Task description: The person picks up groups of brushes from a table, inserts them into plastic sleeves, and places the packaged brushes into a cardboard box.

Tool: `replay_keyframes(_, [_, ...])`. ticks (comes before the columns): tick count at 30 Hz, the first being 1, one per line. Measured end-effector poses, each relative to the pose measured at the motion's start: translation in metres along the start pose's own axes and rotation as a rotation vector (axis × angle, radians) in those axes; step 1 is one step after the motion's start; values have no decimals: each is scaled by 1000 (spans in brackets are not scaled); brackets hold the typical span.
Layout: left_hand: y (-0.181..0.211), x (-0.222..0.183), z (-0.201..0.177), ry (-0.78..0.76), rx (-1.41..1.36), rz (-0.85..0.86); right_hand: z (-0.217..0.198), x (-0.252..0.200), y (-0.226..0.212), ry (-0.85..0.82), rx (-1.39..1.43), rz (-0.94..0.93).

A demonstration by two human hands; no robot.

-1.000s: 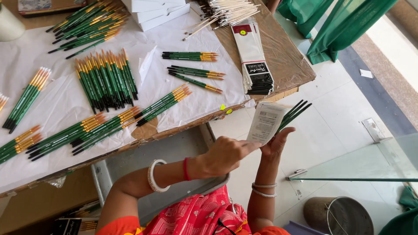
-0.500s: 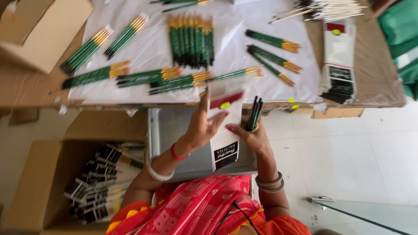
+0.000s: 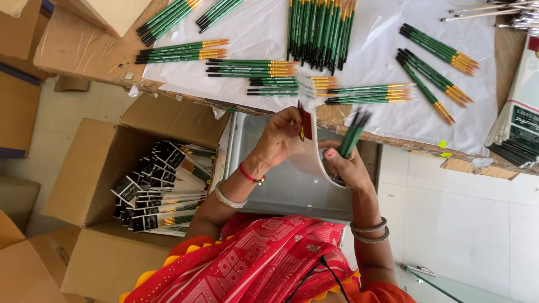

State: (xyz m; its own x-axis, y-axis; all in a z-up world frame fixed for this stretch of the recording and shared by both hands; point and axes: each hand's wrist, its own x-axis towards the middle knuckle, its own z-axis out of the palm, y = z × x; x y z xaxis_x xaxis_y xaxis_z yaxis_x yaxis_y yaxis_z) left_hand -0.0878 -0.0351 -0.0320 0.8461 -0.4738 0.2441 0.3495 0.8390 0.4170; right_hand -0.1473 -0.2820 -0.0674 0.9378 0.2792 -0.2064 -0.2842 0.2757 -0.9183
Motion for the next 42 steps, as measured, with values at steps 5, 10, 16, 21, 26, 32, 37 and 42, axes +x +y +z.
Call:
replay_keyframes(5, [7, 16, -3, -46, -232, 59, 57, 22, 12, -269, -62, 36])
replay_keyframes(10, [9, 11, -12, -162, -435, -9, 52, 16, 77, -34, 179, 277])
replay_keyframes(16, [19, 11, -16, -261, -171, -14, 84, -2, 37, -272, 330, 100])
replay_keyframes(21, [50, -1, 46, -176, 131, 211, 105, -16, -53, 500, -484, -234])
replay_keyframes(26, [18, -8, 43, -81, 955, 615, 86, -17, -25, 445, -501, -269])
replay_keyframes(32, [32, -12, 64, -173, 1469, 251, 58, -30, -32, 282, -559, -239])
replay_keyframes(37, [30, -20, 87, -314, 1314, 294, 28, -24, -38, 464, -383, -524])
replay_keyframes(42, [39, -22, 94, -346, 1418, 188, 64, -20, -83, 319, -587, -623])
